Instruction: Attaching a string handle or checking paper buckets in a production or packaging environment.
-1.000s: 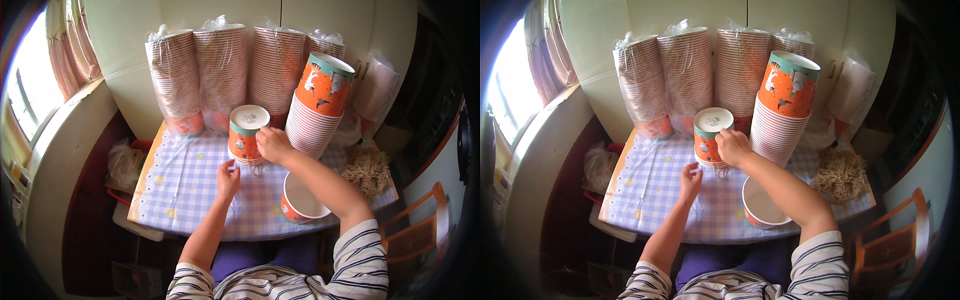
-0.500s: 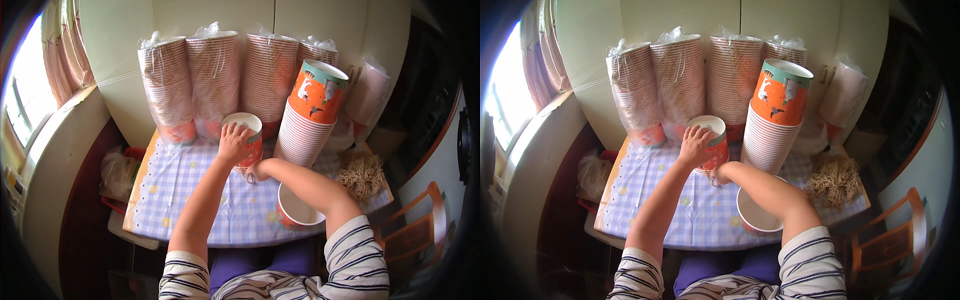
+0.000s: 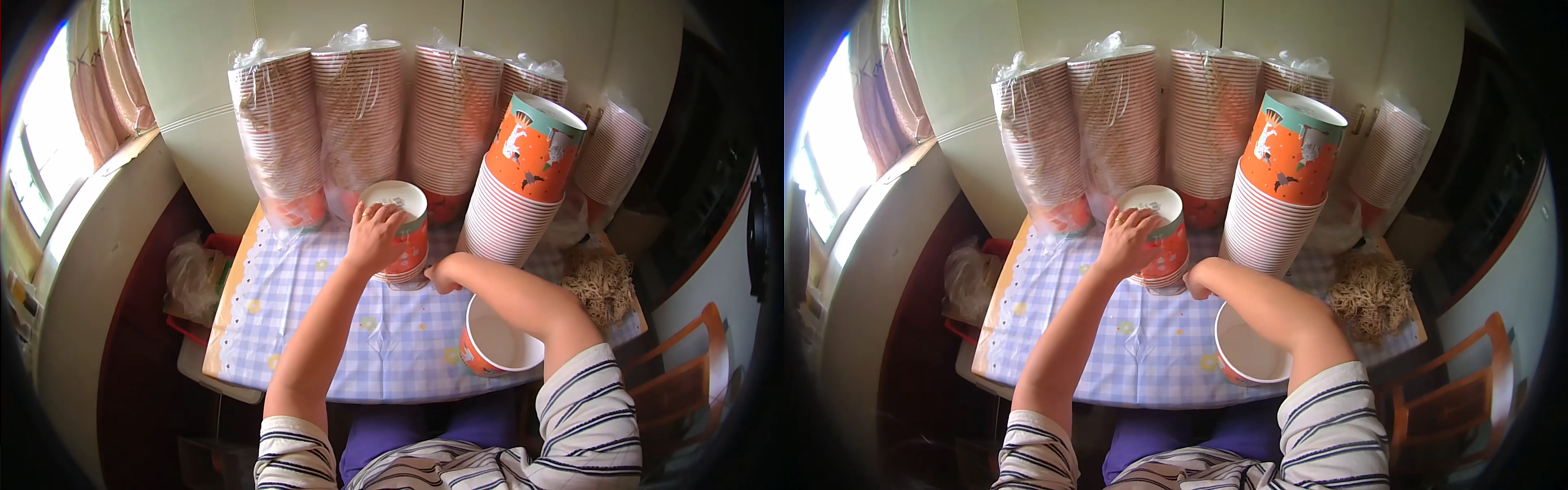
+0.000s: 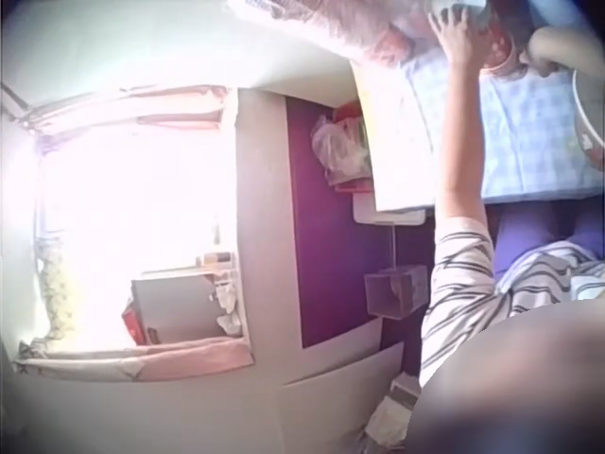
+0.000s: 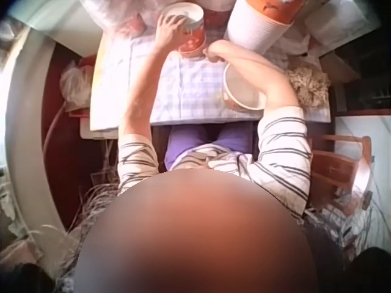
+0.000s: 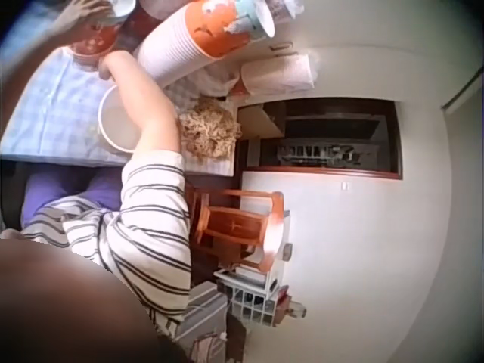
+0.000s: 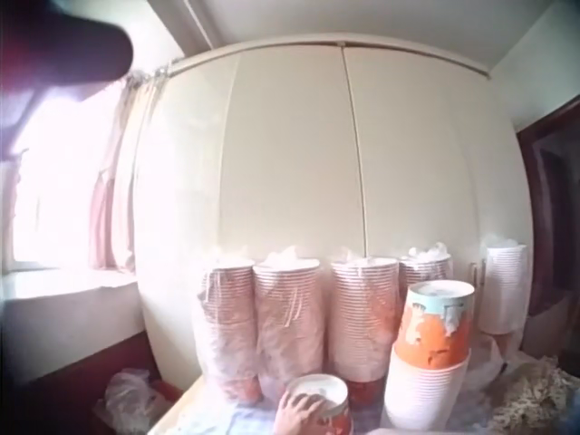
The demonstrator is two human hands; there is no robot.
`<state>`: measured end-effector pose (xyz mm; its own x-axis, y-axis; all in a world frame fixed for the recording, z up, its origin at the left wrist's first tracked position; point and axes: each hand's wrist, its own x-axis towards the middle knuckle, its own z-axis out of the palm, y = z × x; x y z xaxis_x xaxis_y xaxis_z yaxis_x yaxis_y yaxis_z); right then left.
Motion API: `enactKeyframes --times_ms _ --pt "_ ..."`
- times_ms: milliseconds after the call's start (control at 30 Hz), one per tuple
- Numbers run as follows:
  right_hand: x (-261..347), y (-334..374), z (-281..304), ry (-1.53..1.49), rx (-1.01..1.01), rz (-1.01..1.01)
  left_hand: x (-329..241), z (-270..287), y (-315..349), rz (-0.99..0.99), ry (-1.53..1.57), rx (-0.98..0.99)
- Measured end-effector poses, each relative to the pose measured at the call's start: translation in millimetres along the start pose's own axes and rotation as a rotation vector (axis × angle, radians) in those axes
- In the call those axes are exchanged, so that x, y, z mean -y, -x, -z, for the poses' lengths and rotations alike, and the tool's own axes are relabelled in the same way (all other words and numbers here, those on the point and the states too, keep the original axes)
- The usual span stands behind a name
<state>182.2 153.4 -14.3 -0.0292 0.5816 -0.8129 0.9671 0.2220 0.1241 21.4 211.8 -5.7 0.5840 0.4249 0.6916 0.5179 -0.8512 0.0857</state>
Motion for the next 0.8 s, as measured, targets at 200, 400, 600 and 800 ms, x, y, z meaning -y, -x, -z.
enactKeyframes --times_ms 200,400,600,800 --pt "-9 1 -7 -0.022 0.005 -0.045 -1 3 1 -0.011 0.008 0.013" --pt "-9 8 -11 -0.077 -0.082 -0.039 -2 11 6 -0.019 0.013 0.004" --pt "-12 12 -9 -0.040 -0.068 0.006 -3 21 12 -0.062 0.056 -0.001" --pt "-14 6 -13 0.015 -0.050 0.011 -5 31 18 -0.063 0.062 0.040"
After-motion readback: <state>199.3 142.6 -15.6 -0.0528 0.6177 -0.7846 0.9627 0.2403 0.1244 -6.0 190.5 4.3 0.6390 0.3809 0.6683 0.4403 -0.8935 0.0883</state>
